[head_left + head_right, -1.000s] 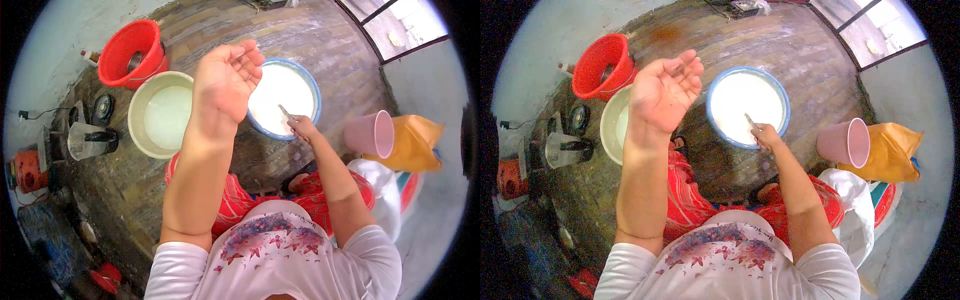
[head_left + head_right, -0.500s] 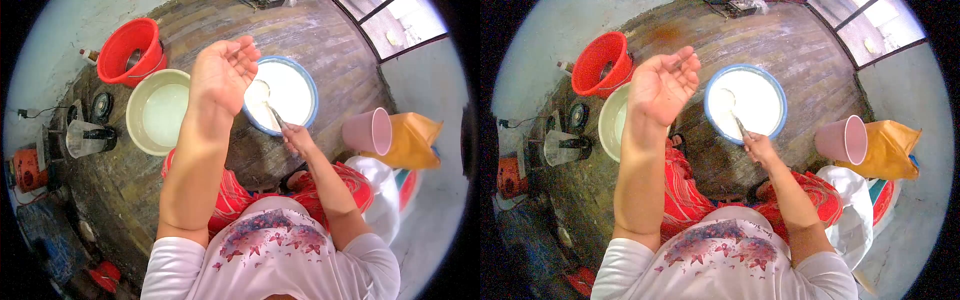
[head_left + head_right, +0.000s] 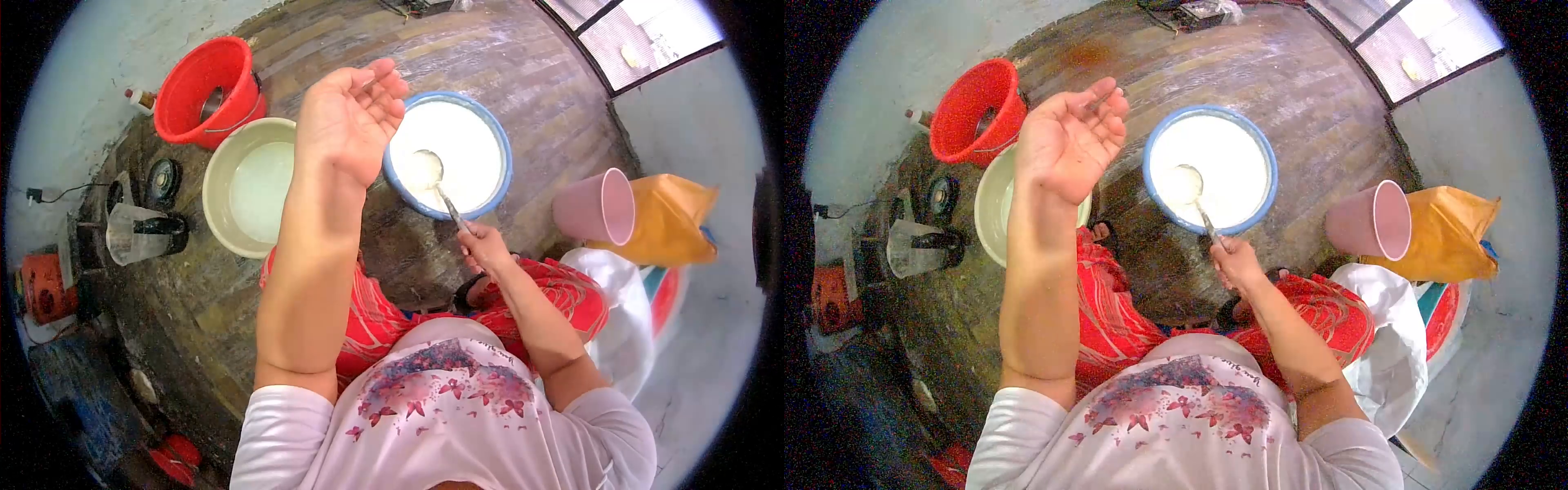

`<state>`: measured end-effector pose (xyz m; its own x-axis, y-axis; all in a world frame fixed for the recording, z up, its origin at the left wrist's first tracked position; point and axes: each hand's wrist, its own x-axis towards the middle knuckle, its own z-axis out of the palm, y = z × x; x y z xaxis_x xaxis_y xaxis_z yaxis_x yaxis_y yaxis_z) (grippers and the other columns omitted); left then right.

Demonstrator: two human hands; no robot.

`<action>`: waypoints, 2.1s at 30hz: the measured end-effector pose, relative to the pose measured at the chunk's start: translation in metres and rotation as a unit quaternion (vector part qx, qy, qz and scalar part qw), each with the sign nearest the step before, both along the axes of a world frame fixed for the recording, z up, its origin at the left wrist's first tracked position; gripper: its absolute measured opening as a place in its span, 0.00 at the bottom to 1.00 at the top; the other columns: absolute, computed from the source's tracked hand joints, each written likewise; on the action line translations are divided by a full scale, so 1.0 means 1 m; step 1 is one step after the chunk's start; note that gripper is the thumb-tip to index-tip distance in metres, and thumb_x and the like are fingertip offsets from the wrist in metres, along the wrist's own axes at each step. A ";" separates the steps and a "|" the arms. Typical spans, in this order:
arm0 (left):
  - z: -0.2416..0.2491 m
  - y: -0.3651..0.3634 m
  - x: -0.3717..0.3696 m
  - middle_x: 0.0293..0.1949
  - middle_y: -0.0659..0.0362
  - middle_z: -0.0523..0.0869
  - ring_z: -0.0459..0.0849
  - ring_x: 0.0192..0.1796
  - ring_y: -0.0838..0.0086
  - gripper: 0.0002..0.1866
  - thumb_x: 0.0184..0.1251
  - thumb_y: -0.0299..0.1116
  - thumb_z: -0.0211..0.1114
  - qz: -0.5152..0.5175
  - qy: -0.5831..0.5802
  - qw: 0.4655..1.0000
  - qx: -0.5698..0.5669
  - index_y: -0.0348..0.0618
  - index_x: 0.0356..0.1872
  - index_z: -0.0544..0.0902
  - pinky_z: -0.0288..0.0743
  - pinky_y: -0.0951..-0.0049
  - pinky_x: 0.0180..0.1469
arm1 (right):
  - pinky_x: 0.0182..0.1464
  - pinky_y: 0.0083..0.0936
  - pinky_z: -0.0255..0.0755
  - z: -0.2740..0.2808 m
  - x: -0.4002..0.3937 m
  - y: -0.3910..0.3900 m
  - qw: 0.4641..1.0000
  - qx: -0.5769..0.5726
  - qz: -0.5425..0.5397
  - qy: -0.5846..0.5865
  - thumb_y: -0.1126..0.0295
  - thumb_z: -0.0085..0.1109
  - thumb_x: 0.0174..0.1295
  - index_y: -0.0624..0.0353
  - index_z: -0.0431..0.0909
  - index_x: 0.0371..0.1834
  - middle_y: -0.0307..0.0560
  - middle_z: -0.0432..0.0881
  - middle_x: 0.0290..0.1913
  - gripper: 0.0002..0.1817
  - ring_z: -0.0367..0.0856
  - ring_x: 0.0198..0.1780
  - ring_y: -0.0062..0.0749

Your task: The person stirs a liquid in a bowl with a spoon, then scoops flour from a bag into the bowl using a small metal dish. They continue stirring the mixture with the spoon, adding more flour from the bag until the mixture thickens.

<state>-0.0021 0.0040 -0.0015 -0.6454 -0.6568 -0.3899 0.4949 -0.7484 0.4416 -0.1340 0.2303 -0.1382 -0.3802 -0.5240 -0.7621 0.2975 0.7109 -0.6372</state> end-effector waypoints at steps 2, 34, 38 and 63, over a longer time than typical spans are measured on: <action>-0.001 0.000 0.000 0.39 0.51 0.76 0.76 0.41 0.66 0.16 0.55 0.27 0.51 -0.002 0.009 1.000 0.004 0.30 0.44 0.71 0.72 0.71 0.41 | 0.10 0.17 0.50 0.005 -0.005 0.001 0.999 0.007 0.001 -0.031 0.70 0.46 0.61 0.57 0.71 0.42 0.34 0.64 0.15 0.08 0.58 0.11 0.18; 0.001 0.001 0.000 0.40 0.49 0.75 0.76 0.41 0.65 0.17 0.55 0.27 0.50 0.000 0.005 1.000 -0.001 0.28 0.45 0.69 0.72 0.71 0.41 | 0.12 0.19 0.52 0.015 -0.030 0.010 0.998 0.015 0.052 -0.008 0.71 0.49 0.60 0.60 0.71 0.46 0.36 0.66 0.15 0.12 0.59 0.10 0.18; 0.001 0.001 0.001 0.40 0.49 0.75 0.76 0.41 0.65 0.17 0.56 0.28 0.49 0.005 0.006 1.000 -0.011 0.28 0.45 0.69 0.72 0.71 0.41 | 0.11 0.19 0.53 0.007 -0.036 0.014 0.989 0.024 0.136 0.053 0.71 0.50 0.59 0.60 0.73 0.46 0.36 0.67 0.16 0.13 0.59 0.10 0.18; 0.001 0.003 -0.004 0.36 0.55 0.75 0.76 0.39 0.71 0.14 0.55 0.29 0.51 0.016 -0.027 0.999 -0.019 0.30 0.41 0.72 0.71 0.76 0.39 | 0.40 0.38 0.72 -0.063 -0.064 -0.090 0.729 0.107 0.442 0.512 0.68 0.37 0.61 0.61 0.70 0.49 0.52 0.80 0.35 0.17 0.78 0.39 0.44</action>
